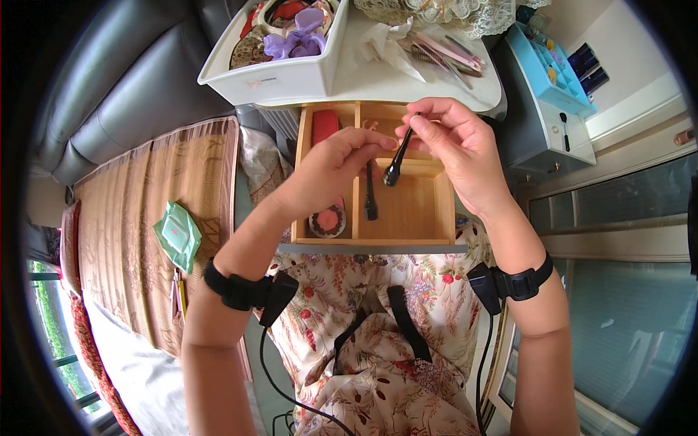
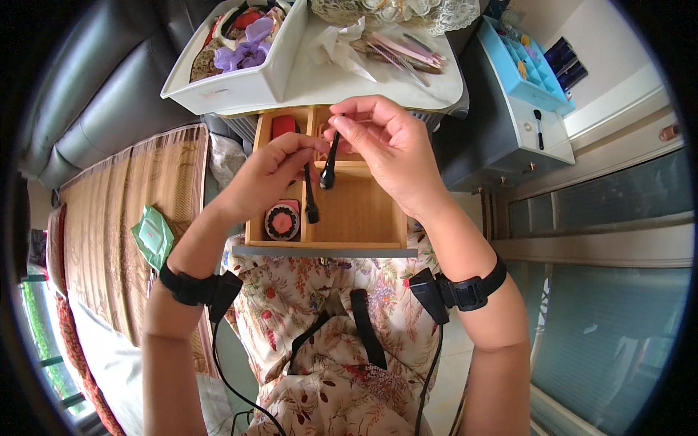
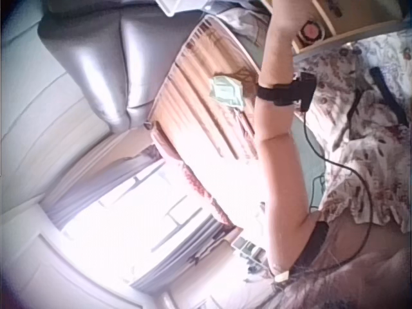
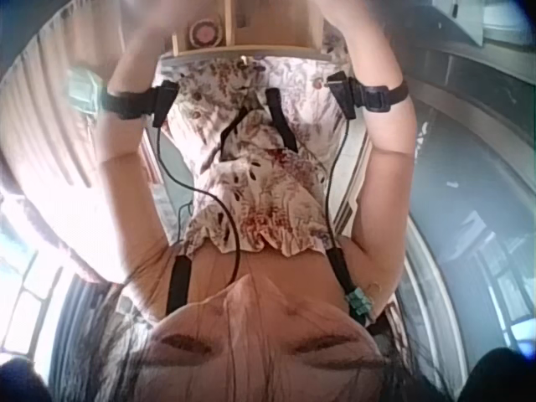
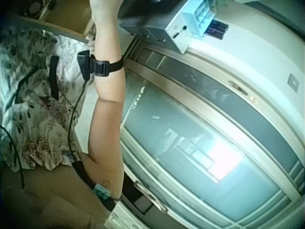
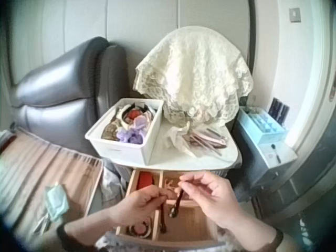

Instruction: Cleaning and organizing a small wooden drawer with wet wipes and cosmetic items.

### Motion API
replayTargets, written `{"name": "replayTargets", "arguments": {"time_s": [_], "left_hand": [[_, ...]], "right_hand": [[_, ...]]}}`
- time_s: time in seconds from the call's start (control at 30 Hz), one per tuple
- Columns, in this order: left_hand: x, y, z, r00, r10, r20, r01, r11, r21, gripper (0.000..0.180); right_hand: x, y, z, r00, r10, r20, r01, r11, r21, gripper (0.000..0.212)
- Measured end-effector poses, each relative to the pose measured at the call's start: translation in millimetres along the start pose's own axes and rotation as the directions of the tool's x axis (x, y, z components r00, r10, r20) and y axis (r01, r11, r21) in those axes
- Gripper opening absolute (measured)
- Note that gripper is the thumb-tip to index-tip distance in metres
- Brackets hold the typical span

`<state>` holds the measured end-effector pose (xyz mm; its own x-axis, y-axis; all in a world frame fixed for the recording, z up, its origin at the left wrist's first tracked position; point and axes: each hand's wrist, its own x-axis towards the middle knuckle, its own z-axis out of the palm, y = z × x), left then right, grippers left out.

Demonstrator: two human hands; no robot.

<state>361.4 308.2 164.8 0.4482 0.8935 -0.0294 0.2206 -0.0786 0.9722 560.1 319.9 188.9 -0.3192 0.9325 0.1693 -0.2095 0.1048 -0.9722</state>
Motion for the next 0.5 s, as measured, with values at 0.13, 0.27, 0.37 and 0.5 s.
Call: {"name": "replayTargets", "arguments": {"time_s": [0.13,0.27,0.37,0.5], "left_hand": [[1,-14,16,0.987,0.097,-0.129,-0.1,0.995,-0.019,0.027],[-6,-1,17,0.979,0.148,-0.143,-0.132,0.984,0.116,0.03],[-11,14,20,0.985,0.091,-0.144,-0.064,0.981,0.181,0.036],[-20,21,20,0.958,0.224,-0.181,-0.169,0.946,0.277,0.031]], "right_hand": [[-2,-5,3,0.992,-0.063,-0.107,0.065,0.998,0.012,0.017],[-11,-6,4,0.978,-0.149,-0.149,0.15,0.989,-0.004,0.017],[-22,-12,7,0.973,-0.149,-0.175,0.16,0.986,0.049,0.019],[-33,-17,7,0.995,-0.086,-0.054,0.074,0.979,-0.189,0.017]]}}
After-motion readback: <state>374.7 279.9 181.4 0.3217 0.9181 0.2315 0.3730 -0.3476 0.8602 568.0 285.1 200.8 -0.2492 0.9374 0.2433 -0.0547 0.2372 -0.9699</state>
